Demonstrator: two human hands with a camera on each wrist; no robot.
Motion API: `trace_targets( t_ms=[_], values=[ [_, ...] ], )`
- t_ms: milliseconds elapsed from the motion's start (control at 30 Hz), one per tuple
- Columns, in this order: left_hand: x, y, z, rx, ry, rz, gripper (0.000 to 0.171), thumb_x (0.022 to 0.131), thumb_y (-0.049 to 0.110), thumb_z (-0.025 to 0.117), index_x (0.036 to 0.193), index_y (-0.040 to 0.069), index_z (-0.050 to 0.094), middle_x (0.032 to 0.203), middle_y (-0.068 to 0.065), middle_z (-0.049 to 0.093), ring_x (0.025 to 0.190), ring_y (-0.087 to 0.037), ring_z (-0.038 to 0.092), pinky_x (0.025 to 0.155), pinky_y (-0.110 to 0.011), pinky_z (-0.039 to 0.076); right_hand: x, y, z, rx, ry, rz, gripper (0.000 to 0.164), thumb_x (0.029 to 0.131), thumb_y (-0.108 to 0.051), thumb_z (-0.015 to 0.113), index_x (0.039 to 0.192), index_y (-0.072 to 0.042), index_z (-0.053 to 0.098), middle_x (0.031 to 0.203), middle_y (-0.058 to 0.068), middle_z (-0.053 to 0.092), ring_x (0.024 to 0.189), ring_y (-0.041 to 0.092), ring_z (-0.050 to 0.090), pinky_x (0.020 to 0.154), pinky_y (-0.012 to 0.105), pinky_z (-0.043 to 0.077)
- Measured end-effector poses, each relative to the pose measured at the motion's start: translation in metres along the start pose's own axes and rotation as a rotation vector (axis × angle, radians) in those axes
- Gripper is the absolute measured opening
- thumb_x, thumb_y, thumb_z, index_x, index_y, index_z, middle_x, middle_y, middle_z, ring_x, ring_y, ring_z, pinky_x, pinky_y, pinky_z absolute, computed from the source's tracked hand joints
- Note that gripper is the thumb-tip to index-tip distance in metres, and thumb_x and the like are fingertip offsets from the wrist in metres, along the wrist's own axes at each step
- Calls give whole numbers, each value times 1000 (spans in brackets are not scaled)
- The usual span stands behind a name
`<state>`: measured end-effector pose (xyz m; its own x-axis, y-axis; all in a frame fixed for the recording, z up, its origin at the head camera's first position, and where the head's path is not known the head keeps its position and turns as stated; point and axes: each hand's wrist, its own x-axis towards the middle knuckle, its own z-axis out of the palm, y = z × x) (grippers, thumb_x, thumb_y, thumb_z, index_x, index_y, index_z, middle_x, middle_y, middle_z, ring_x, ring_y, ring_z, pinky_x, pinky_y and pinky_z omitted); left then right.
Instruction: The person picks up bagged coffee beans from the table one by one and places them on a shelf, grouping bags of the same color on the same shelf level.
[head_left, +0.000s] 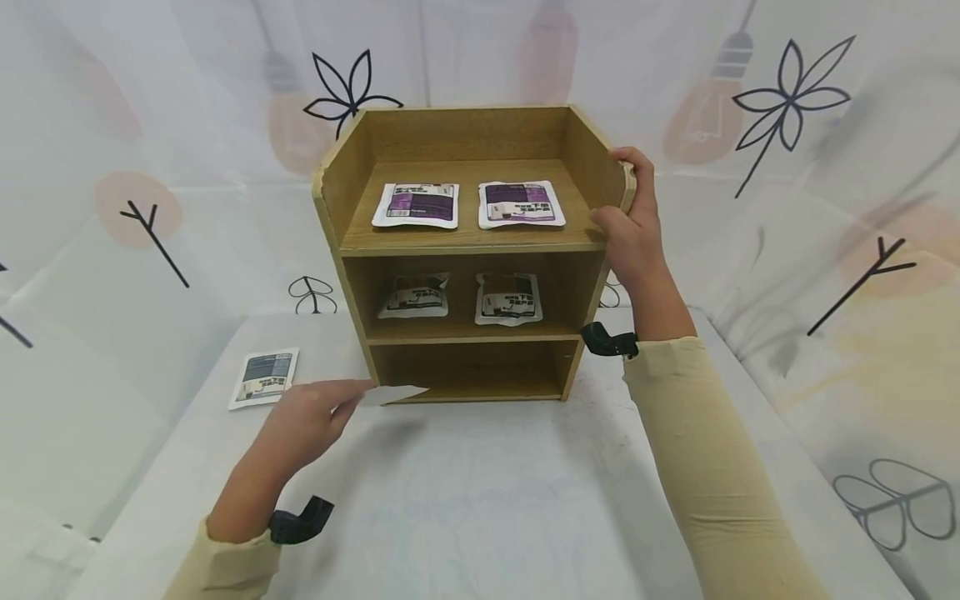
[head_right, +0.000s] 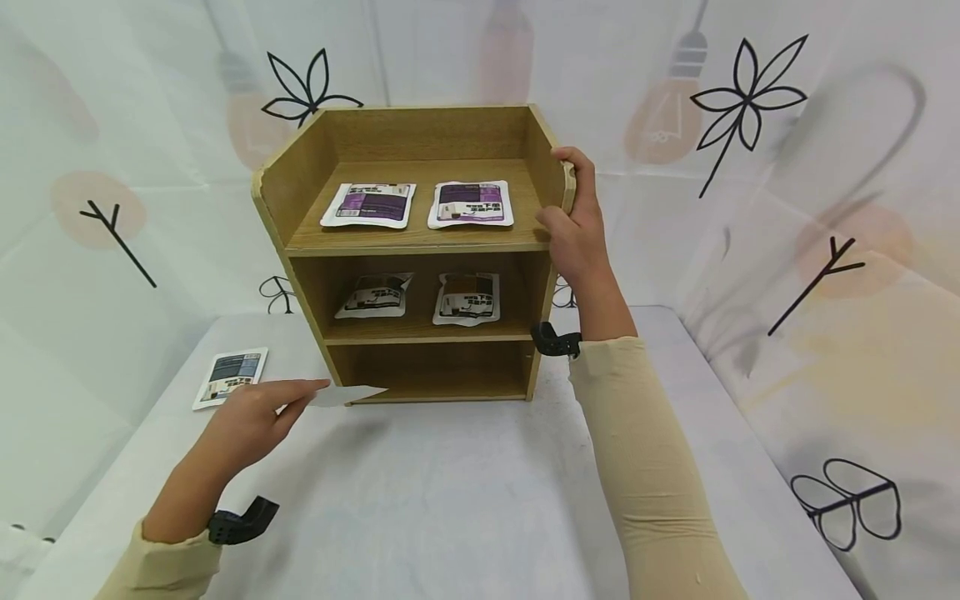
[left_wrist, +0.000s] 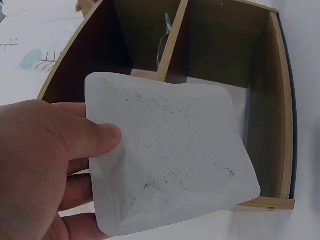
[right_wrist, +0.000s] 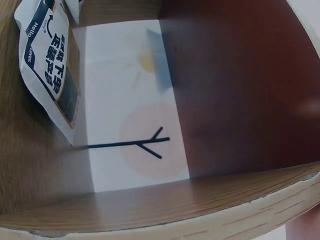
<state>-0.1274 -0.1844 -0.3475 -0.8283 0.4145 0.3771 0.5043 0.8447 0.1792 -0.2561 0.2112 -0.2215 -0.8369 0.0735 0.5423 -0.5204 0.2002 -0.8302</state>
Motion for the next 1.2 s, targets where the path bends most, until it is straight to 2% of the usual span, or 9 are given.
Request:
trace_targets(
  t_ms=[167, 367, 833, 1133, 1200],
  values=[
    [4, 1, 7, -8, 6, 11, 28, 91, 10, 64, 117, 19, 72, 109, -1, 74, 100, -21, 72, 82, -41, 59, 0, 0, 0, 0, 1, 1, 66, 82, 2, 41, 134, -38, 37, 139, -4, 33, 123, 19, 37, 96, 36, 35],
    [8, 2, 14, 6, 56, 48, 28, 89, 10, 66, 115, 19, 73, 105, 0, 75, 95, -19, 73, 79, -38, 60, 0, -1, 0, -1, -1, 0, 66, 82, 2, 41, 134, -38, 37, 139, -4, 33, 123, 19, 37, 96, 36, 35],
    [19, 4, 38, 19, 76, 73, 29, 90, 9, 65, 117, 18, 72, 104, 1, 75, 92, -16, 73, 74, -34, 60, 0, 0, 0, -6, 0, 7, 65, 84, 2, 42, 135, -38, 36, 142, -4, 31, 126, 19, 36, 98, 37, 34],
    [27, 3, 57, 48, 166, 148, 31, 87, 4, 66, 113, 19, 73, 99, 2, 76, 86, -15, 73, 70, -32, 60, -1, -2, 1, -5, 0, 3, 65, 84, 2, 41, 134, -38, 36, 142, -4, 31, 127, 20, 35, 99, 38, 34],
    [29, 3, 60, 59, 169, 157, 31, 86, 4, 67, 112, 19, 74, 100, 2, 76, 87, -15, 73, 70, -32, 60, -1, -1, 1, -4, -1, -1, 65, 84, 2, 41, 135, -38, 36, 142, -4, 31, 127, 20, 35, 99, 37, 34]
  ],
)
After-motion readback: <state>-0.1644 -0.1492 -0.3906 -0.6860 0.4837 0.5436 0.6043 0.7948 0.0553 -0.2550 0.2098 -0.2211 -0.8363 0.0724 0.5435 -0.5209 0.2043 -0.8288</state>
